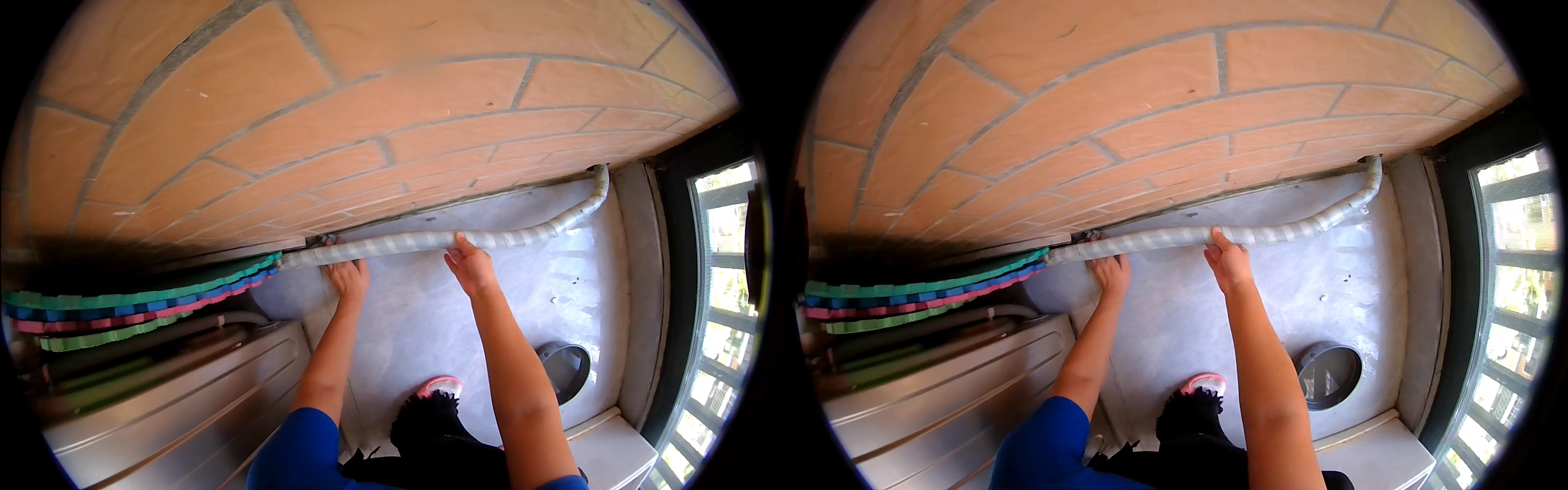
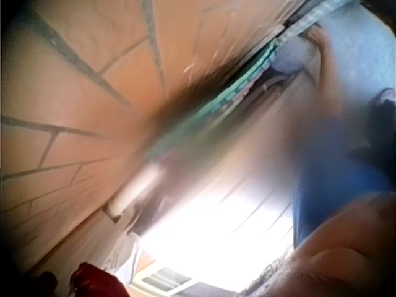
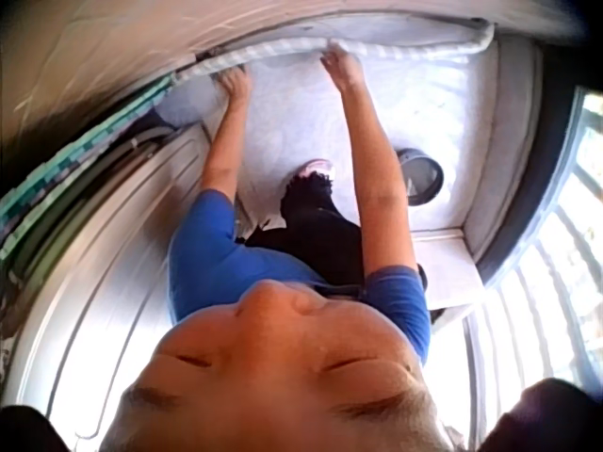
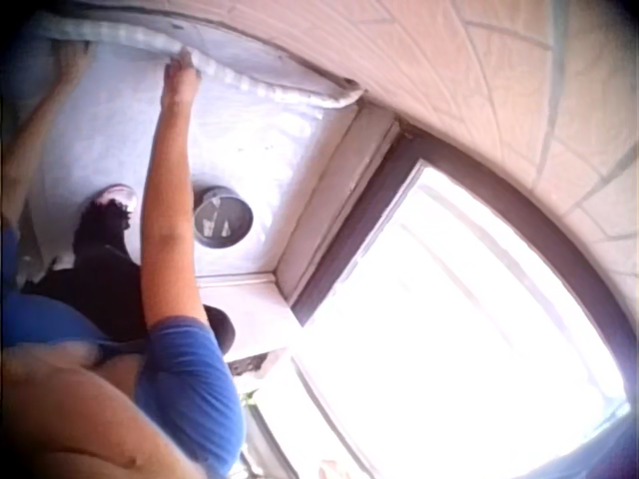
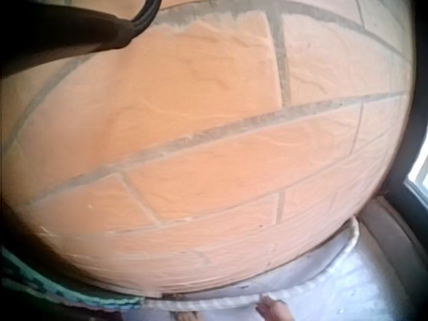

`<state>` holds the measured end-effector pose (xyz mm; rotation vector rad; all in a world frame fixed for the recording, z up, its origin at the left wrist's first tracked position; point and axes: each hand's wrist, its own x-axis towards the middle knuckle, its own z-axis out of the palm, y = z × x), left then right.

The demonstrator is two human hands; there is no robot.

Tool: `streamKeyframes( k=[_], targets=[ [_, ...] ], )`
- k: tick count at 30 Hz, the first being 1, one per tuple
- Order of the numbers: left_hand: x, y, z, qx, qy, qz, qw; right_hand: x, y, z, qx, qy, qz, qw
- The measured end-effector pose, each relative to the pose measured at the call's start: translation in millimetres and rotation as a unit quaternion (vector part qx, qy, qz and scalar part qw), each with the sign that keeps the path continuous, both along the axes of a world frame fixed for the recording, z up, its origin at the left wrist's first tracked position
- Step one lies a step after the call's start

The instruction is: The person wipes a white corrugated pipe and the surrounding floor area on a balcony using a cloth and a bucket of water. They repeatedly dip the cloth into the bucket, wring it out, and wipe the pipe and floor. The person also moves a metal drying rack at the end of the clip.

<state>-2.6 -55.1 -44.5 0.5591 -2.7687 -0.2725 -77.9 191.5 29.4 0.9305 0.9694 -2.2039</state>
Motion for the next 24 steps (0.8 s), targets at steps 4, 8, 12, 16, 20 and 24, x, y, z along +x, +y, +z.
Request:
streamKeyframes(
  k=[4, 8, 12, 16, 20, 24],
  targets=[
    [20, -15, 25, 0.020, -0.056, -0.117, 0.991, 0, 1, 4, -0.003, 0.002, -0.002, 1.000],
    [40, -10, 27, 0.011, -0.059, -0.056, 0.997, 1, 3, -4, -0.015, 0.018, 0.006, 1.000],
    [56, -6, 29, 0.040, -0.027, -0.030, 0.998, 0, 1, 3, -0.007, 0.013, 0.005, 1.000],
    [39, -11, 29, 0.016, -0.078, 0.007, 0.997, 1, -1, 5, -0.004, 0.005, 0.001, 1.000],
    [14, -1, 30, 0.057, -0.100, 0.090, 0.989, 1, 1, 4, -0.008, 0.008, 0.013, 1.000],
    [23, -6, 19, -0.017, -0.065, 0.035, 0.997, 0, 1, 5, -0.001, 0.008, 0.008, 1.000]
  ],
)
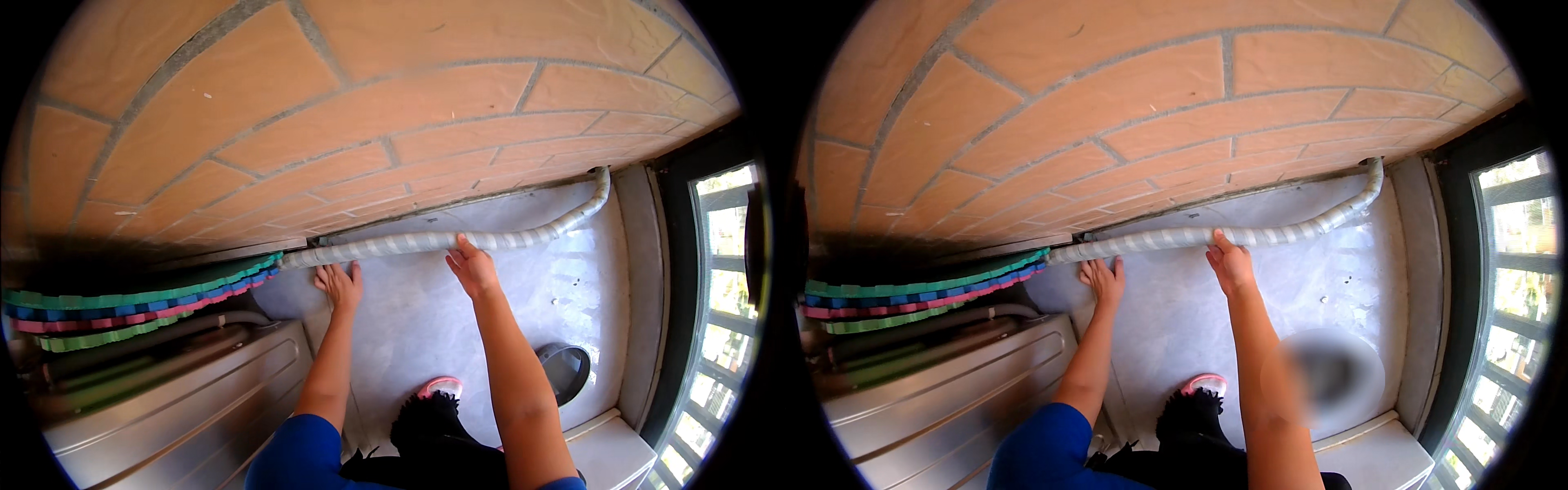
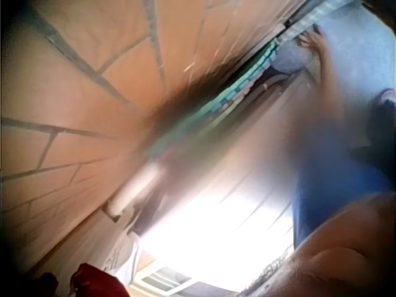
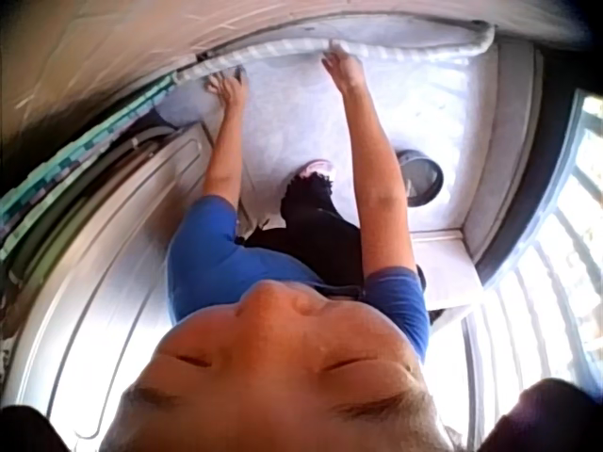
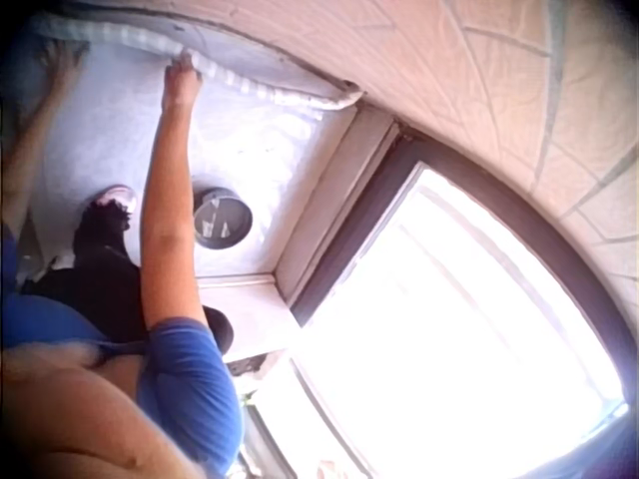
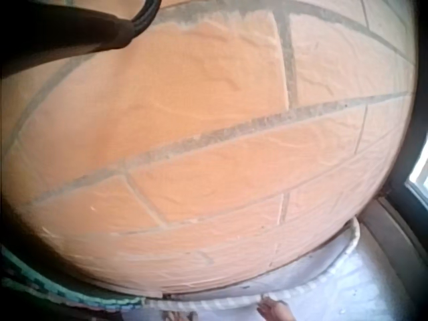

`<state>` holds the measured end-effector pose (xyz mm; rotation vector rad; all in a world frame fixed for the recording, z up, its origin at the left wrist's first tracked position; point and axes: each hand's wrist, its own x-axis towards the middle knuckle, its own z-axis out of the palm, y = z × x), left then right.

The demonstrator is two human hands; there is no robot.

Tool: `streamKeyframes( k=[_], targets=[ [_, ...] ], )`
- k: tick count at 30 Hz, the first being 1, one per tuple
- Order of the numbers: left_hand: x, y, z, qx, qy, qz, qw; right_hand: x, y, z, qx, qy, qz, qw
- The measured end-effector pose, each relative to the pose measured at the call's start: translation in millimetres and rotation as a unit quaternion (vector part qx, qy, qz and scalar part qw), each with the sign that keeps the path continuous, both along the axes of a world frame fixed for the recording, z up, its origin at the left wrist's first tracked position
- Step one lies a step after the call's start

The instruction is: The person wipes a white corrugated pipe and the surrounding floor area on a balcony using a cloth and a bucket of water. They repeatedly dip the cloth into the bucket, wring it out, and wipe the pipe and floor. The person also moves a metal drying rack at the end of the clip.

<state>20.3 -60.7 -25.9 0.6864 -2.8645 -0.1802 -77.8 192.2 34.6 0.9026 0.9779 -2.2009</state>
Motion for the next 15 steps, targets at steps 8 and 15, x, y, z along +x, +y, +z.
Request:
streamKeyframes(
  k=[8, 15],
  targets=[
    [-35, 12, -7, -0.038, 0.054, 0.111, 0.992, -1, -2, 2, 0.003, -0.005, 0.003, 1.000],
    [-14, 6, 0, 0.000, 0.033, -0.002, 0.999, -1, 3, 0, 0.008, 0.007, 0.012, 1.000]
  ],
)
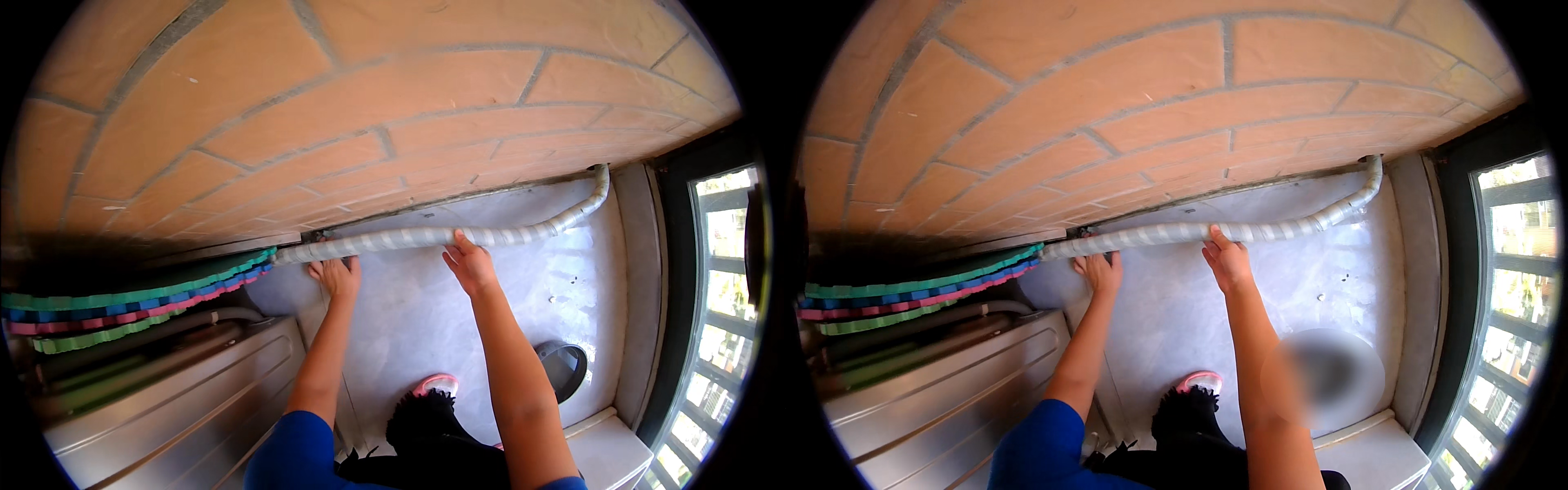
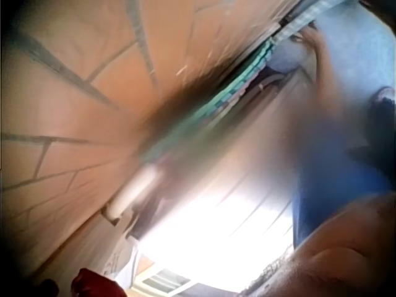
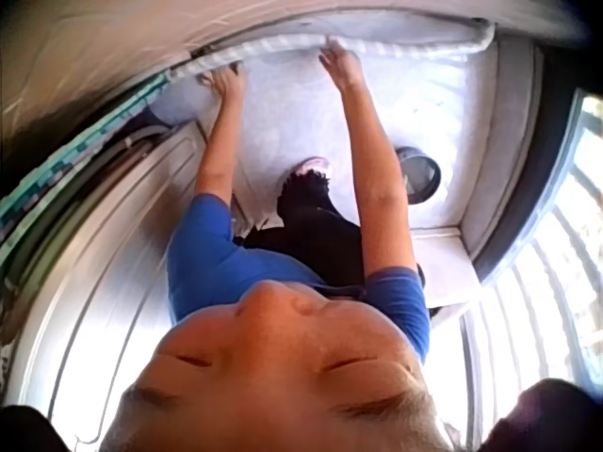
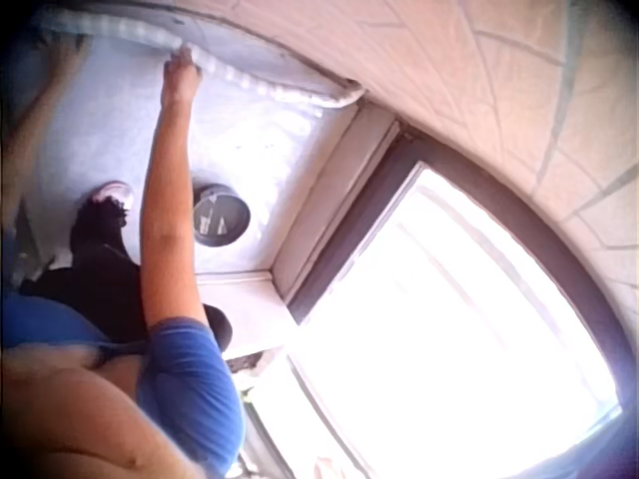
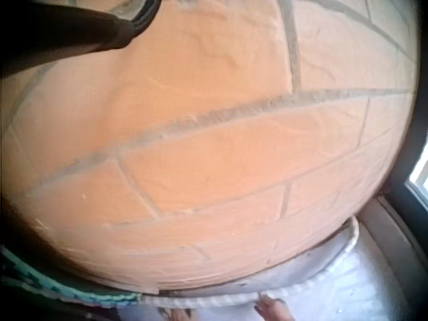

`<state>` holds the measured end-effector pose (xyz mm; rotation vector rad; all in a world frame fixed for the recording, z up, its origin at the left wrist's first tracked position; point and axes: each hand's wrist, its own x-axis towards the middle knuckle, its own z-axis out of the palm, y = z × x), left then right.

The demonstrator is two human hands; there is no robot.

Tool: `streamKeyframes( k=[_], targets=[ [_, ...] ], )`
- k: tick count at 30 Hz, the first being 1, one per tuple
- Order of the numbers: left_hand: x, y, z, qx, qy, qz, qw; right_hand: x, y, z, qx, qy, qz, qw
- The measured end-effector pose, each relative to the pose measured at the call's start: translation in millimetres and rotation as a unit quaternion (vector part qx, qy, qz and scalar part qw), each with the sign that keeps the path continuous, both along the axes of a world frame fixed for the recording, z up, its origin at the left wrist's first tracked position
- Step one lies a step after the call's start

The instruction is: The person wipes a white corrugated pipe and the surrounding floor area on a balcony using a cloth and a bucket of water. They repeatedly dip the cloth into the bucket, wring it out, and wipe the pipe and floor. The person also moves a metal drying rack at the end of the clip.

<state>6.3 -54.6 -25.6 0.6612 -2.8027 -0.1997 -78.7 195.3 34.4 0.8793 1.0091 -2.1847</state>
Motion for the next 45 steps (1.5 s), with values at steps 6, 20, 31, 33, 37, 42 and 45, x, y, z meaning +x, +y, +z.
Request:
streamKeyframes(
  k=[6, 20, 31, 33, 37, 42, 45],
  targets=[
    [14, -8, -1, -0.025, -0.053, 0.012, 0.998, 1, -2, 6, -0.006, -0.010, -0.017, 1.000],
    [10, 25, 10, 0.032, -0.082, -0.082, 0.993, 0, -1, 3, -0.014, 0.000, -0.022, 1.000],
    [-45, 89, -16, 0.040, 0.026, -0.061, 0.997, 6, 12, 6, -0.052, 0.001, -0.024, 0.998],
    [-60, 124, -14, 0.034, 0.081, -0.068, 0.994, 11, 27, 17, -0.079, 0.002, -0.023, 0.997],
    [-68, 143, -15, 0.050, 0.145, -0.031, 0.988, 40, 72, 58, -0.109, -0.008, -0.061, 0.992],
    [-75, 168, -9, 0.069, 0.072, -0.130, 0.986, 100, 170, 88, -0.031, -0.092, -0.093, 0.991],
    [-85, 193, -13, 0.102, 0.117, -0.149, 0.976, 131, 224, 108, 0.013, -0.131, -0.112, 0.985]
  ],
)
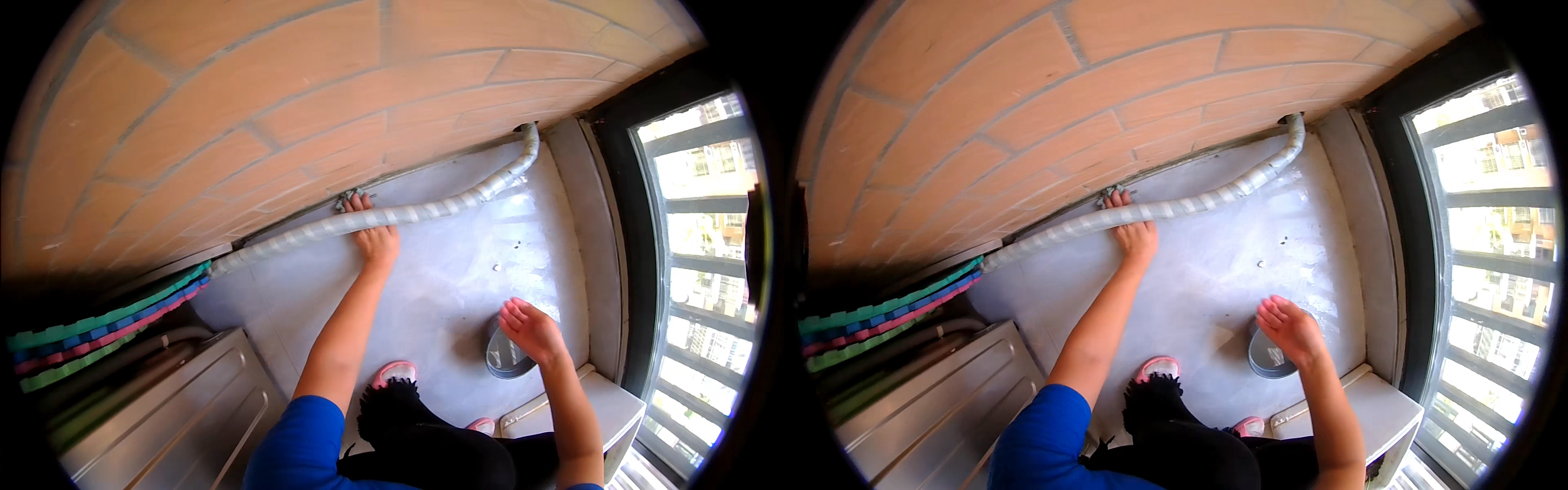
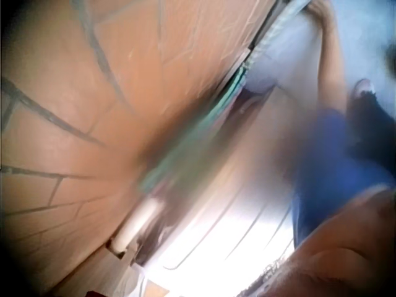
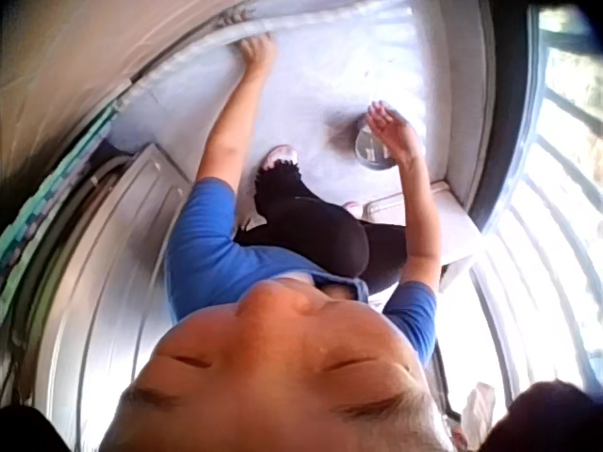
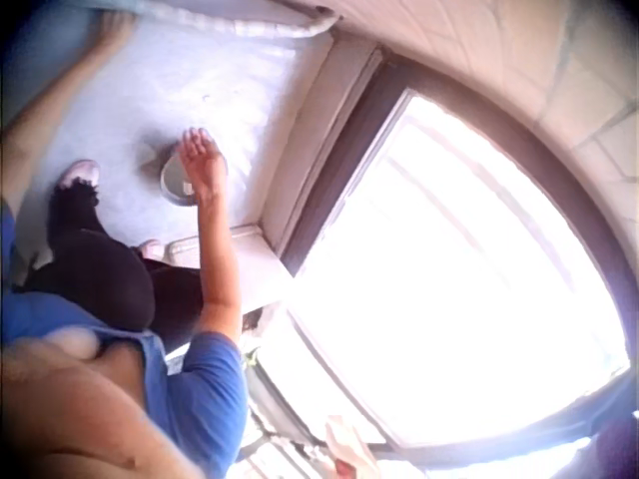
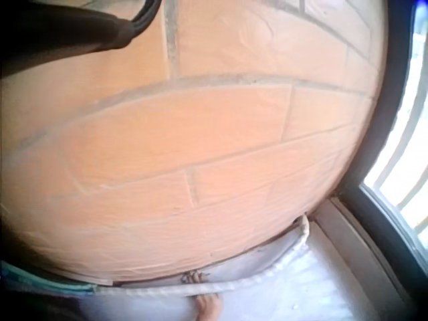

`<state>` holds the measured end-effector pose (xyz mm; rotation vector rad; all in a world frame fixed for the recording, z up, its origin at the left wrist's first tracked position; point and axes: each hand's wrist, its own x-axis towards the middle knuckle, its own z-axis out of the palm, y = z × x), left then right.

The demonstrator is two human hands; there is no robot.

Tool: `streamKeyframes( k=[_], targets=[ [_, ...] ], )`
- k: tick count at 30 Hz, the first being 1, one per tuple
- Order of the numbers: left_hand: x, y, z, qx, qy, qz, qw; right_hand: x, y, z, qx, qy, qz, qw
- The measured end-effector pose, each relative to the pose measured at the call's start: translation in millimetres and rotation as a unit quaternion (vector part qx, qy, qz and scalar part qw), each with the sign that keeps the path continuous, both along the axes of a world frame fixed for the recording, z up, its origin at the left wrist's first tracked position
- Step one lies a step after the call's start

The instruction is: The person wipes a white corrugated pipe and the surrounding floor area on a balcony using a cloth and a bucket of water. They repeatedly dip the cloth into the bucket, wring it out, and wipe the pipe and floor. The person also moves a metal drying rack at the end of the clip.

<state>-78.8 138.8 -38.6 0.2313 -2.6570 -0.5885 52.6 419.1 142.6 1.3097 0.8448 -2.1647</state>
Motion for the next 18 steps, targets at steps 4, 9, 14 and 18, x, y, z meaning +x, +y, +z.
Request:
streamKeyframes(
  k=[4, 9, 14, 18],
  targets=[
    [-1, -5, -2, 0.008, 0.016, -0.052, 0.998, 32, 44, 31, 0.055, 0.003, -0.076, 0.996],
    [-8, 30, 11, -0.009, -0.067, -0.249, 0.966, 52, 55, 48, 0.034, -0.010, -0.120, 0.992],
    [-16, 48, 19, -0.034, -0.066, -0.187, 0.980, 54, 52, 75, 0.036, -0.002, -0.105, 0.994],
    [0, 51, 30, -0.037, -0.104, -0.125, 0.986, 85, 65, 108, 0.089, -0.007, -0.132, 0.987]
  ],
)
